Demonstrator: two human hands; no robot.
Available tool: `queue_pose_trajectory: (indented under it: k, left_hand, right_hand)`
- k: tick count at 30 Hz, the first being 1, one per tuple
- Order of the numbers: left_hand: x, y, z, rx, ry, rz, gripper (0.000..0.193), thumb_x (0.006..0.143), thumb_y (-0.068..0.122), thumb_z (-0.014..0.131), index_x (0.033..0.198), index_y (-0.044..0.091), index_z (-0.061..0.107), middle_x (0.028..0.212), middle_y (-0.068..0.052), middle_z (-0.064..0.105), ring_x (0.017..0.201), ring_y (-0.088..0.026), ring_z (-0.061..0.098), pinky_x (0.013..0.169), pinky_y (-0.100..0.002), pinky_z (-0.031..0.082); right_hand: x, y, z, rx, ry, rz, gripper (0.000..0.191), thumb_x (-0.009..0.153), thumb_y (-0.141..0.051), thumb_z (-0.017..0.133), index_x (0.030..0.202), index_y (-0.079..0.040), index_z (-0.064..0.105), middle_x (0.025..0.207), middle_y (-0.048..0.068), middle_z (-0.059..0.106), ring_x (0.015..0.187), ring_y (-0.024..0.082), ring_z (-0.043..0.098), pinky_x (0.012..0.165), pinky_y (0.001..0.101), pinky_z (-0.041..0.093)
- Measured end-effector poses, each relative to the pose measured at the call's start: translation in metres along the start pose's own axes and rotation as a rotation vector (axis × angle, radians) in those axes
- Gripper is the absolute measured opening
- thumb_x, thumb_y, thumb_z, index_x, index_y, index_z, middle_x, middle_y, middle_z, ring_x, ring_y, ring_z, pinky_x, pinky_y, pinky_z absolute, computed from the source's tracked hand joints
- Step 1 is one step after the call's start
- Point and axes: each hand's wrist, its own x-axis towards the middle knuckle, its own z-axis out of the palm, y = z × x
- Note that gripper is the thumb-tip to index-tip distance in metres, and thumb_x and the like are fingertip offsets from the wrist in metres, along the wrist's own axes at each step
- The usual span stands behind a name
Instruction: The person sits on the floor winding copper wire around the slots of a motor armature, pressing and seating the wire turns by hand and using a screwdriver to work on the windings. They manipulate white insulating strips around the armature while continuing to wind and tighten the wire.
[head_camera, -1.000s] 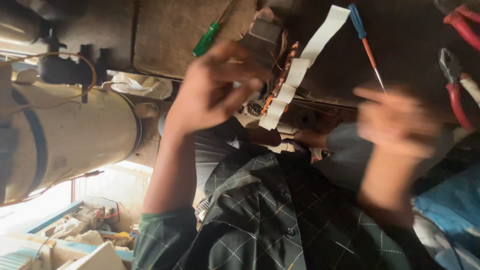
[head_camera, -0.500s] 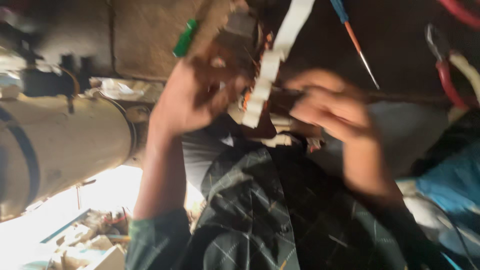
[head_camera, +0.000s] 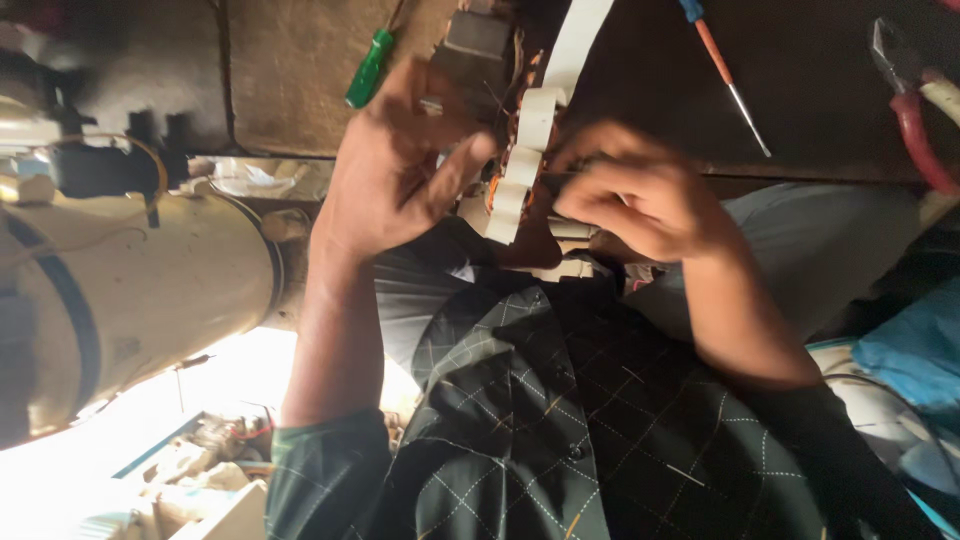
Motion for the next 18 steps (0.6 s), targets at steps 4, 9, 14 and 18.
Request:
queue_pose_trajectory:
  k: [4,9,14,18]
  left_hand:
    - [0.015,0.036,0.003,-0.36,0.109,0.006,0.023,0.094,0.019,0.066,0.107,0.002,0.074,0.11,-0.011,0.065,0.089,-0.028,0.065,0.078,-0.036,0.062]
    - [0.036,0.109,0.018,-0.47,-0.453,0.251,0.037,0.094,0.023,0.073,0.121,-0.002,0.07,0.104,-0.016,0.074,0.074,-0.028,0.072,0.064,-0.034,0.058]
    - [0.013,0.035,0.008,-0.139,-0.097,0.048,0.022,0.104,0.023,0.066,0.096,0.003,0.071,0.107,-0.018,0.067,0.082,-0.026,0.07,0.068,-0.035,0.055]
    - [0.007,0.013,-0.001,-0.159,-0.008,0.035,0.025,0.104,0.021,0.063,0.105,-0.002,0.073,0.111,-0.02,0.061,0.09,-0.03,0.065,0.077,-0.039,0.053]
  right_hand:
    - [-0.018,-0.044,-0.031,0.36,0.003,-0.137,0.019,0.095,-0.023,0.073,0.105,-0.008,0.079,0.107,0.019,0.072,0.059,0.008,0.066,0.054,0.0246,0.054]
    - [-0.033,-0.017,-0.014,0.651,-0.088,-0.25,0.024,0.108,-0.027,0.057,0.113,-0.006,0.067,0.123,0.023,0.063,0.071,0.014,0.065,0.065,0.036,0.052]
    - [-0.006,0.008,0.015,0.032,-0.058,-0.018,0.01,0.1,-0.012,0.067,0.103,-0.005,0.073,0.118,0.02,0.066,0.071,0.004,0.058,0.06,0.0248,0.05]
    - [0.0,-0.03,-0.004,0.085,0.03,-0.015,0.012,0.1,-0.012,0.064,0.106,-0.004,0.071,0.124,0.023,0.064,0.073,0.004,0.063,0.06,0.0256,0.054]
